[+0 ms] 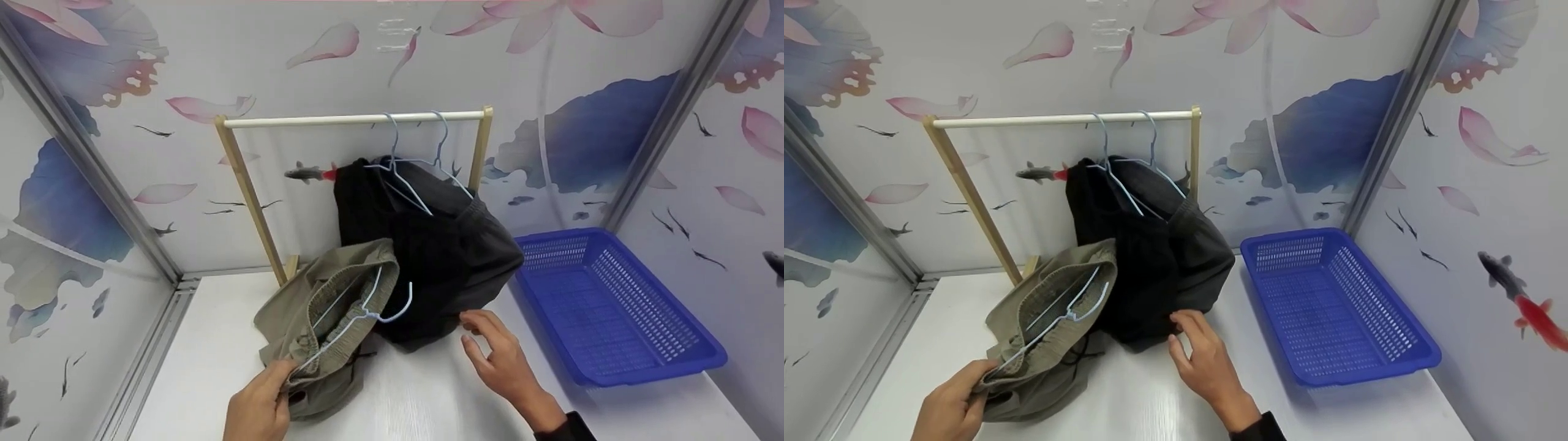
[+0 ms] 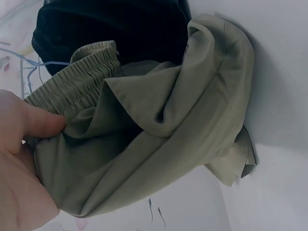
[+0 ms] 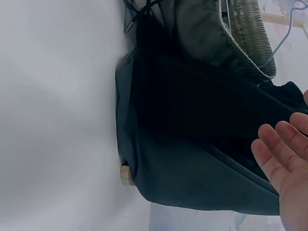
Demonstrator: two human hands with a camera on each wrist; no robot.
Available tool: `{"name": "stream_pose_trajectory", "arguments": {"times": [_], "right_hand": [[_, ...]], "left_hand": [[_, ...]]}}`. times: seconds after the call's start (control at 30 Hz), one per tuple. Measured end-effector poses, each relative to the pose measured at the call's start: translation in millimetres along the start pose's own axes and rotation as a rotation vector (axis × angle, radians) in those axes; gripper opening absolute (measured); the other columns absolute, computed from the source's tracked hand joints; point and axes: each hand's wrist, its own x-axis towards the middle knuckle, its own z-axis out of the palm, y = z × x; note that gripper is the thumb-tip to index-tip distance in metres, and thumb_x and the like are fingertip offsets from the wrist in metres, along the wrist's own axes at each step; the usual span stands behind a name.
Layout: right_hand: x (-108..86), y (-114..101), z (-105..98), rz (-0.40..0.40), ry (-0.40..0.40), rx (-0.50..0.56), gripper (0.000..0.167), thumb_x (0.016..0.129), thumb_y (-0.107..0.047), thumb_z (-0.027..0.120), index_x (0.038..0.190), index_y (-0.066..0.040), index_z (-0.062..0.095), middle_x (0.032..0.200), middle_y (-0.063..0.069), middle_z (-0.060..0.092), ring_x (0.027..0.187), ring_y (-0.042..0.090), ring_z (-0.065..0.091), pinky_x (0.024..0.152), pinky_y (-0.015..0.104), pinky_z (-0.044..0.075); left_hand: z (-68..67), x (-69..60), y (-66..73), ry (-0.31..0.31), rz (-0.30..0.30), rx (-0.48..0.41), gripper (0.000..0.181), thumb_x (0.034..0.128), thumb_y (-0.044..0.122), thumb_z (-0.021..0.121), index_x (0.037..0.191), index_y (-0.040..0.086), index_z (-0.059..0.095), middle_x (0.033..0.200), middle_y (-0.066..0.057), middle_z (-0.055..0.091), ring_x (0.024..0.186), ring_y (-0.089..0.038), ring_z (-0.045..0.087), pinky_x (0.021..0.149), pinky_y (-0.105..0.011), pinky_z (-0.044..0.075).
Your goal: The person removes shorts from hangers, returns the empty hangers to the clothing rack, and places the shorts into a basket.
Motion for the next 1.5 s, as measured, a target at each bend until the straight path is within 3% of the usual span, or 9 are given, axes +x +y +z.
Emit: {"name": "stream_pose_trajectory", "arguments": {"times": [0.3,0.43,0.73,0.93,1.2,1.5], "right_hand": [[-2.3,3,-1,0.007,-0.003,0.003,0.046,0.082,0.016,0.072,0.124,-0.004,0.068,0.116,0.007,0.068,0.095,0.020,0.068,0.085,0.017,0.051],[-2.6,3,-2,0.012,-0.002,0.006,0.048,0.081,0.017,0.072,0.124,-0.004,0.068,0.115,0.008,0.068,0.096,0.020,0.068,0.086,0.016,0.051],[-2.6,5,-1,-0.002,0.003,0.003,0.048,0.080,0.017,0.073,0.124,-0.004,0.068,0.114,0.009,0.068,0.095,0.019,0.067,0.086,0.016,0.051],[-1.1,4,-1,-0.024,-0.032,-0.007,0.049,0.081,0.015,0.073,0.127,-0.001,0.068,0.118,0.008,0.069,0.096,0.018,0.067,0.087,0.015,0.050],[2.4,3,1,-0.004,-0.142,-0.014,0.050,0.085,0.009,0.074,0.134,-0.002,0.067,0.129,0.007,0.068,0.110,0.022,0.069,0.099,0.012,0.045],[1.9,7,3,0.059,-0.187,-0.053,0.048,0.088,0.004,0.074,0.135,-0.001,0.066,0.130,0.007,0.068,0.115,0.024,0.067,0.099,0.017,0.048]], "left_hand": [[1.2,-2.5,-12.0,0.106,0.057,-0.001,0.041,0.0622,-0.010,0.071,0.091,0.019,0.071,0.077,0.011,0.066,0.062,0.003,0.047,0.048,-0.024,0.042],[-1.6,-1.5,-16.6,0.147,0.094,-0.015,0.041,0.0604,-0.010,0.069,0.089,0.018,0.072,0.077,0.008,0.069,0.061,0.004,0.047,0.047,-0.021,0.039],[-15.4,-2.2,-24.8,0.214,0.124,-0.039,0.040,0.0595,-0.011,0.062,0.083,0.021,0.070,0.070,0.010,0.065,0.056,0.006,0.040,0.045,-0.019,0.032],[-17.5,-2.9,-28.4,0.256,0.139,-0.092,0.043,0.0556,-0.012,0.057,0.079,0.022,0.070,0.065,0.010,0.062,0.053,0.008,0.034,0.043,-0.016,0.027],[-13.5,-0.7,-25.6,0.276,0.169,-0.126,0.044,0.0535,-0.011,0.057,0.078,0.023,0.070,0.066,0.010,0.063,0.054,0.006,0.038,0.044,-0.016,0.030],[-10.8,0.1,-19.4,0.274,0.209,-0.170,0.048,0.0528,-0.014,0.054,0.079,0.023,0.069,0.060,0.012,0.054,0.055,0.009,0.026,0.045,-0.014,0.021]]}}
